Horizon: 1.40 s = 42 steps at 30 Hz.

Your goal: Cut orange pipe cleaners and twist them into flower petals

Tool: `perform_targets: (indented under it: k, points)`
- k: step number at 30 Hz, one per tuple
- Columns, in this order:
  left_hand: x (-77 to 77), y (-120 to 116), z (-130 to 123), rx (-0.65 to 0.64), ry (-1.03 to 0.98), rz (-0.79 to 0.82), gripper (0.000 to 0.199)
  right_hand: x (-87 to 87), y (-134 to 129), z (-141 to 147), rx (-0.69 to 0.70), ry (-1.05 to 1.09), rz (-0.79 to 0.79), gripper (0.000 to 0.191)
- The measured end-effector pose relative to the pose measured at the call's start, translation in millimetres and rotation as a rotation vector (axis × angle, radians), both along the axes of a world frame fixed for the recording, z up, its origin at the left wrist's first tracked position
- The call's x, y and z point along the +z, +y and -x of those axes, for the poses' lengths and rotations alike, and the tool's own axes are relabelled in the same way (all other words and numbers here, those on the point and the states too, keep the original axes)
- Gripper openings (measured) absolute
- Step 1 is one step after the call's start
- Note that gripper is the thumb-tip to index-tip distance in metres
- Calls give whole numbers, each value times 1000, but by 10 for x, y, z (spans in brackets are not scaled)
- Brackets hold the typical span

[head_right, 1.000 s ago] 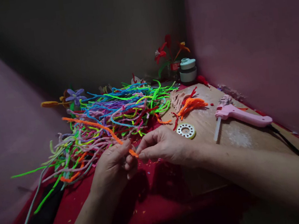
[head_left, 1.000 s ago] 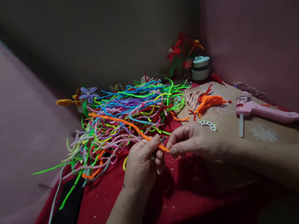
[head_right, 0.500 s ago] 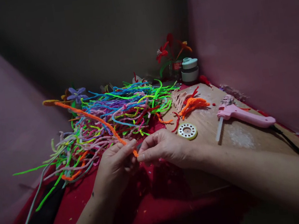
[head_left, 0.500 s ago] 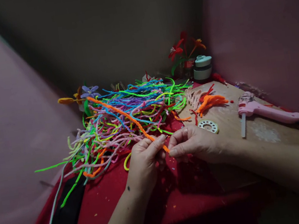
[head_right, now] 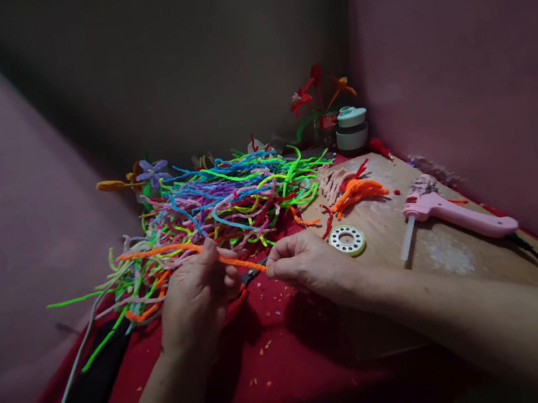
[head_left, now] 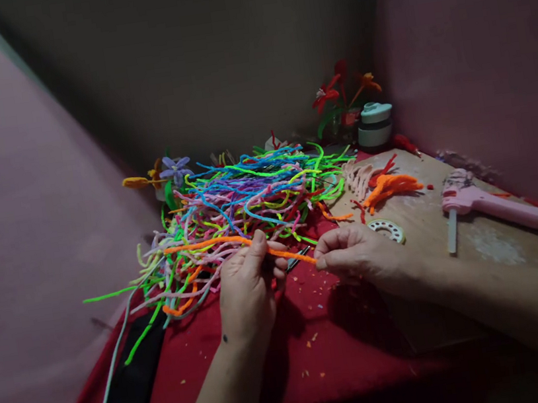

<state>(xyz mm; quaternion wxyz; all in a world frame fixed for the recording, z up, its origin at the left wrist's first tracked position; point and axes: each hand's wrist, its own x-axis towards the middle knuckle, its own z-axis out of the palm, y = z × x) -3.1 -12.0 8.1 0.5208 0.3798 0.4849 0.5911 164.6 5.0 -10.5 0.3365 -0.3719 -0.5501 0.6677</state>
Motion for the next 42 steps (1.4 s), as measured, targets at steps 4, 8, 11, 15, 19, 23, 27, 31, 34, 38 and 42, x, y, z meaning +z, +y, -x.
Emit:
perform_targets:
  k: [4,8,11,15,19,23,27,31,34,38,42]
  points:
    - [26,24,59,81,-34,-72,28,49,-2,5,-52,-108,-82,13]
    - [57,63,147,185,-127,-141,25,107,24,-15,-68,-201,-183,19]
    - [85,89,198,211,-149,-177,21,130,73,-44,-47,-207,-154,26]
    - [92,121,247,250,-104,-236,21,125,141,-87,28,-200,-158,27]
    - [66,156,282,283,-68,-255,22,124,163,-107,68,-265,-196,22]
    - [64,193,325,381,-68,-314,23,130,173,-106,28,-383,-317,25]
    - [104,237,453,387,-165,-343,19,105,204,-110,48,-432,-445,23]
    - [139,275,601,427,-246,-317,19,78,221,-113,67,-490,-588,20]
    - [149,275,640,418,-282,-333,18,58,220,-109,58,-549,-693,19]
    - [150,256,596,324,-306,-357,14,27,214,-112,102,-536,-651,20]
    - [138,244,489,319,-346,-305,12,38,162,-123,413,-202,-159,22]
